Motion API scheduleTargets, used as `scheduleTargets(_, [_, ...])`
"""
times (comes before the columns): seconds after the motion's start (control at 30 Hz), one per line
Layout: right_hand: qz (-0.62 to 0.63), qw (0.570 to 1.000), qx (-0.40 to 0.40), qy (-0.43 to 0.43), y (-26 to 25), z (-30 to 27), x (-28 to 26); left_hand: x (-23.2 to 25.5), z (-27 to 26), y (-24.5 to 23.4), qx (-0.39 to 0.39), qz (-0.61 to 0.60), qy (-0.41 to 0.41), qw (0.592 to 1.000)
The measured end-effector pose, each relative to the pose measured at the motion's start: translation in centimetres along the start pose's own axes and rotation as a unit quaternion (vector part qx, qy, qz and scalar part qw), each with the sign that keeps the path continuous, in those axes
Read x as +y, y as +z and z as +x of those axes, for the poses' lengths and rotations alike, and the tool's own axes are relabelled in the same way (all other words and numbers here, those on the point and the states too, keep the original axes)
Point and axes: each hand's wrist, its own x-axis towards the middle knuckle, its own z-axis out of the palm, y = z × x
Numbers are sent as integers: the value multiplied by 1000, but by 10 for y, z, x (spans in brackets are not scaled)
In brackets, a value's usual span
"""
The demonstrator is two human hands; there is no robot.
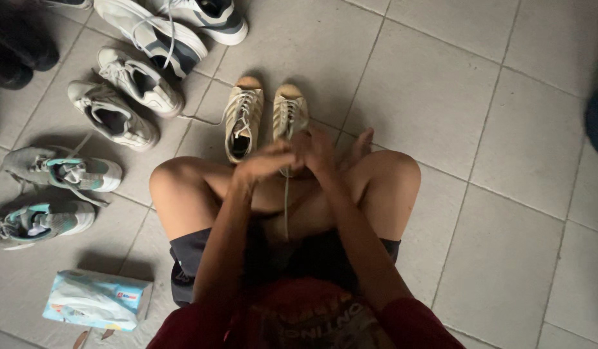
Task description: The person sits cross-legged on a tiled floor and removes the shoelaces from a pair of beige sneakers. They pull the laces out of the eyelets one at a time, then place the removed laces on the floor beside the shoes.
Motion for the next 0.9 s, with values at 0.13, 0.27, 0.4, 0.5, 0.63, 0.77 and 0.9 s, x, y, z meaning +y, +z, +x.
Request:
scheduleTargets(0.13, [-28,999,36,-26,6,1,8,2,0,49,-3,142,155,978])
scheduleTargets(0.27, [-43,997,47,-45,10,6,22,10,44,41,265,243,104,927])
scheduleTargets(0.4, [-77,992,71,-74,20,6,36,6,93,1,276,641,13,716])
scheduleTargets(0.5, [-49,994,57,-85,31,16,32,2,104,-20,238,687,13,687])
scheduleTargets(0.63, [-25,997,33,-67,16,22,40,11,101,-5,158,604,-55,779])
scheduleTargets(0.77, [58,995,-24,-76,20,24,26,81,89,-3,334,453,124,817])
scheduleTargets(0.9, [-50,995,10,-81,20,19,21,179,99,-1,390,330,392,765])
